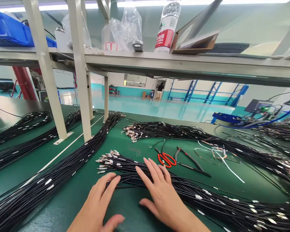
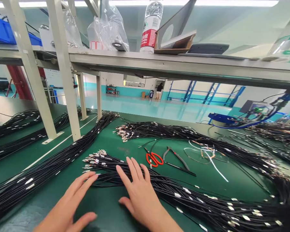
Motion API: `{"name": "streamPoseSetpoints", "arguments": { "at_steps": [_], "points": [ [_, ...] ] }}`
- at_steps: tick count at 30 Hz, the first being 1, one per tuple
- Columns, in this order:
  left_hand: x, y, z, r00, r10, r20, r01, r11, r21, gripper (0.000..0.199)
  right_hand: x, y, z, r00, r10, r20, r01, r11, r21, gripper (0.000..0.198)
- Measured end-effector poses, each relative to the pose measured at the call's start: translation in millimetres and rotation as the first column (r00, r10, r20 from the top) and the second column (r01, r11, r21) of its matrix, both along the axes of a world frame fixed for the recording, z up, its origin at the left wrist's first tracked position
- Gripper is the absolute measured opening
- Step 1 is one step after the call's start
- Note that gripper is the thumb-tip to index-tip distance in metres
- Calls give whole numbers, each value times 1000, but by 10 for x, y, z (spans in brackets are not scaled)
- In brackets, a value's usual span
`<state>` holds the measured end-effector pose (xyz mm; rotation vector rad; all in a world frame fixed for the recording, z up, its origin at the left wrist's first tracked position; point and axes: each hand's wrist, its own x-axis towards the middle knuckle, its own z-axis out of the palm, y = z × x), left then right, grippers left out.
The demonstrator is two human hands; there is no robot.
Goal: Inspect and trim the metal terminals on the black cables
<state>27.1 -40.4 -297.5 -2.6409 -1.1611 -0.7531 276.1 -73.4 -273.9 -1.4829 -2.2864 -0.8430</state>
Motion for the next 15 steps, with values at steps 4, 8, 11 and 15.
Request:
{"name": "streamPoseSetpoints", "arguments": {
  "at_steps": [4,8,11,15],
  "points": [
    [313,448,-178,974,66,-216,-31,986,163,65,146,334,-244,984,-175,-14,174,983,-63,79],
    [586,881,-221,967,133,-216,-143,989,-30,44,284,554,-414,965,-263,-18,260,962,-87,53],
    [726,1041,-180,979,118,-164,-129,990,-56,41,340,641,-418,962,-271,-35,269,962,-35,48],
    [850,900,-11,995,102,13,-100,988,-119,41,320,588,-348,975,-219,-41,219,976,8,50]
  ]
}}
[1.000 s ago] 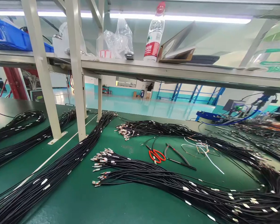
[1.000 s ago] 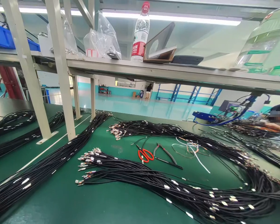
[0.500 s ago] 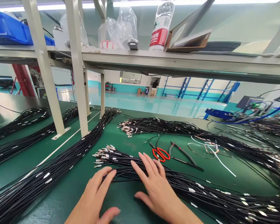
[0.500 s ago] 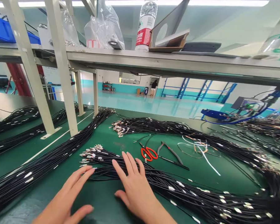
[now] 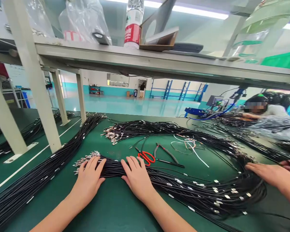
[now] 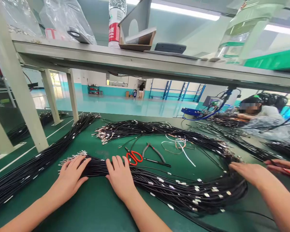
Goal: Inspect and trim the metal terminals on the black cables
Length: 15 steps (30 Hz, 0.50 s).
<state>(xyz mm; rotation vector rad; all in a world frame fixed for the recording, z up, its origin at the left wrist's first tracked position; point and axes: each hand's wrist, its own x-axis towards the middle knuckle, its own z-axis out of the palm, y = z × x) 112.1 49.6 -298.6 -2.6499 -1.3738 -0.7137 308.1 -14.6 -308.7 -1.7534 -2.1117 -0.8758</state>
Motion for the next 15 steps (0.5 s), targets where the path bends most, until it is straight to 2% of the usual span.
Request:
{"name": "streamPoseSetpoints", "arguments": {
  "at_steps": [2,3,5,7,10,12,13,15],
  "points": [
    [51,-170,160,973,-74,220,99,989,-106,37,-57,-73,17,994,112,-10,-112,994,20,40],
    [78,-249,248,918,-36,395,113,978,-175,37,-89,-107,15,985,170,-21,-170,985,25,33],
    [127,-341,398,757,95,647,138,944,-301,45,-140,-150,-9,967,248,-52,-247,969,28,18],
    [135,-308,465,573,213,791,167,915,-368,50,-162,-149,-48,955,283,-85,-282,959,27,9],
    [11,-88,398,239,345,908,182,902,-391,53,-172,-94,-94,943,314,-113,-310,949,51,7],
    [-127,82,307,23,407,913,161,900,-405,53,-204,-46,-103,939,334,-79,-332,942,46,7],
    [-191,157,267,-44,422,906,147,899,-412,52,-235,-20,-101,941,335,-50,-333,942,37,7],
    [-286,268,214,-111,436,893,134,897,-421,51,-323,44,-94,948,318,-6,-318,948,20,4]
  ]
}}
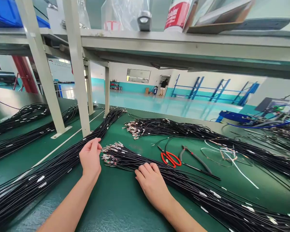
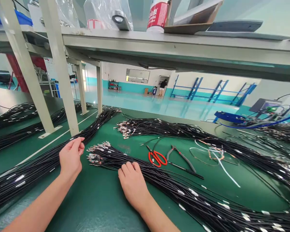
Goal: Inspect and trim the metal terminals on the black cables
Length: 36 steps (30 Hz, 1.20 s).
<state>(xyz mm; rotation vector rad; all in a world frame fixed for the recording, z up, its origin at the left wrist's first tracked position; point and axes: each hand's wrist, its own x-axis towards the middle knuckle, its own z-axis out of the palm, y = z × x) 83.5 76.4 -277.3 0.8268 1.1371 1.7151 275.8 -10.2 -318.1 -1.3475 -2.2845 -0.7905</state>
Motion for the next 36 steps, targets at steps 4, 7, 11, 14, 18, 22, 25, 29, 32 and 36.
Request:
{"name": "streamPoseSetpoints", "arguments": {
  "at_steps": [4,7,11,14,18,22,25,29,32,36],
  "points": [
    [-44,64,-15,1000,-25,11,26,999,-30,51,-186,137,-4,999,-39,29,39,999,-1,10],
    [-26,38,11,998,-60,0,60,997,-55,52,-240,161,-14,997,-67,26,68,998,-15,11],
    [-16,-10,45,997,-80,-13,79,995,-57,52,-176,68,55,995,-47,-83,40,996,-75,13],
    [51,-96,52,997,-79,-19,78,996,-52,52,-92,-12,175,951,-78,-298,72,997,-32,15],
    [268,-320,48,891,-444,-101,435,895,-99,59,-72,-59,248,893,-57,-447,60,998,-8,16],
    [419,-490,60,778,-625,-66,620,781,-80,57,-135,-90,232,892,23,-451,-61,996,-70,14],
    [427,-540,71,695,-717,-64,710,697,-99,56,-127,-137,331,839,38,-543,-132,982,-135,11],
    [445,-635,60,409,-913,0,898,402,-179,55,-55,-204,576,523,-115,-845,-209,943,-258,19],
    [489,-717,37,261,-963,58,946,244,-214,51,-35,-224,689,289,-264,-920,-333,873,-355,23],
    [525,-752,26,209,-976,61,950,188,-248,53,-41,-210,696,202,-368,-908,-411,809,-419,23]
  ]
}}
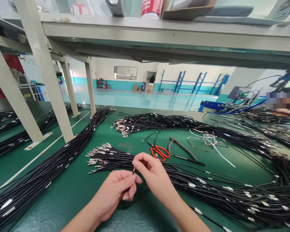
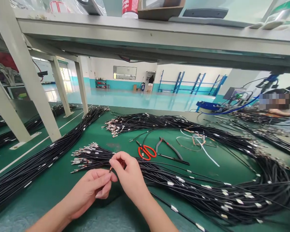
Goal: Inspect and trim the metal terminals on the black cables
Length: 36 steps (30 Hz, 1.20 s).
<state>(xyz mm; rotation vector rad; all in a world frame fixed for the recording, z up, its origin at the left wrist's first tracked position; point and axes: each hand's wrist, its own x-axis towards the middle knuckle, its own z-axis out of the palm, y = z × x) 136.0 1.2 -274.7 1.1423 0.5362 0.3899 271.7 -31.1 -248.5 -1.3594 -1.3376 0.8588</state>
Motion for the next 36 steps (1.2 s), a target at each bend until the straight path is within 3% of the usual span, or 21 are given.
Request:
{"name": "streamPoseSetpoints", "arguments": {
  "at_steps": [5,12,15,20,24,27,32,36],
  "points": [
    [-5,34,3,993,114,-1,-114,993,39,47,19,39,-45,998,-30,-63,28,999,-32,28],
    [21,45,16,937,324,-134,-296,936,189,51,44,34,-14,993,-57,102,71,987,-142,27],
    [39,24,13,865,442,-239,-352,872,341,51,66,17,11,993,-24,118,43,986,-160,22],
    [22,4,-49,801,560,-212,-357,731,582,41,86,9,37,994,26,104,-11,990,-143,25],
    [10,-8,-76,784,576,-232,-314,691,651,40,69,15,31,996,29,88,-18,992,-126,22],
    [21,-4,-57,793,564,-232,-325,713,621,41,70,24,12,994,11,107,1,994,-106,25],
    [32,33,20,896,414,-162,-337,871,358,48,91,32,4,995,32,90,-27,998,-58,25],
    [4,46,49,942,324,-84,-294,921,254,52,77,8,31,993,53,107,-49,998,-42,23]
  ]
}}
